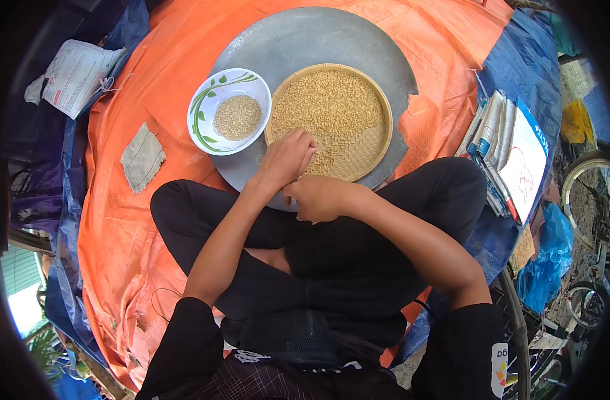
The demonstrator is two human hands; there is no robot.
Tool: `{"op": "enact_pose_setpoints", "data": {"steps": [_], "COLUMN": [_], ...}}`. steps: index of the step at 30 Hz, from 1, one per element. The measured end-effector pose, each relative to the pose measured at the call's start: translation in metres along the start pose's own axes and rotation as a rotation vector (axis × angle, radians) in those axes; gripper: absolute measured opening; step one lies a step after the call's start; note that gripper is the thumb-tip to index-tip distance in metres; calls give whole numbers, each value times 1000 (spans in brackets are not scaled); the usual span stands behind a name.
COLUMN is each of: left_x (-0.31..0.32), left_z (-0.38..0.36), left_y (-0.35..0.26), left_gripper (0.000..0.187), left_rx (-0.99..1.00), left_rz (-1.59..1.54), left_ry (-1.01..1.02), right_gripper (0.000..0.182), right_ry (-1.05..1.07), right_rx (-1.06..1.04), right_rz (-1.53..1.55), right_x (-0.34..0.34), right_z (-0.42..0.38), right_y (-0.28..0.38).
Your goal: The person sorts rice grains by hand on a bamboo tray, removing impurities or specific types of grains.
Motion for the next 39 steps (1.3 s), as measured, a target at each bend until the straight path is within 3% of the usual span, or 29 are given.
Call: {"op": "enact_pose_setpoints", "data": {"steps": [2,5,8,11,12,16,22,25,31,39], "left_x": [-5,13,9,8,-2,-31,-71,-79,-81,-78], "left_z": [-2,3,-10,-2,-1,0,-14,-18,-22,-23], "left_y": [-8,5,3,-2,-7,-6,-7,-10,-18,-30], "left_gripper": [15,22,19,18,15,17,23,27,29,29], "left_rx": [63,56,14,15,53,-3,-55,-2,2,1], "left_rz": [-47,-119,-556,-343,-414,-457,-1061,-1220,-1204,-1122], "left_ry": [-24,237,36,48,-43,-29,-182,-282,-242,-299], "right_gripper": [36,30,25,21,20,21,23,28,38,41], "right_ry": [-28,-167,-338,-466,-523,-917,-1041,-1123,-1219,-1235], "right_rx": [-13,-173,-377,-480,-487,-414,-514,-534,-524,-462], "right_rz": [-27,109,332,604,691,594,538,297,-17,15], "right_x": [-7,-24,-48,-63,-67,-83,-81,-76,-70,-69], "right_z": [-7,-26,-43,-54,-56,-67,-68,-70,-74,-71], "right_y": [-2,-4,-1,-3,-8,-27,-20,-1,17,16]}}
Point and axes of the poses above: each hand's wrist, its own z-axis towards the middle knuckle, its own x-axis out of the palm, y = z × x, the point moved 5 cm from there along z, towards the middle knuckle, and after that the axes turned 14 degrees about y, right-handed, at the moved point
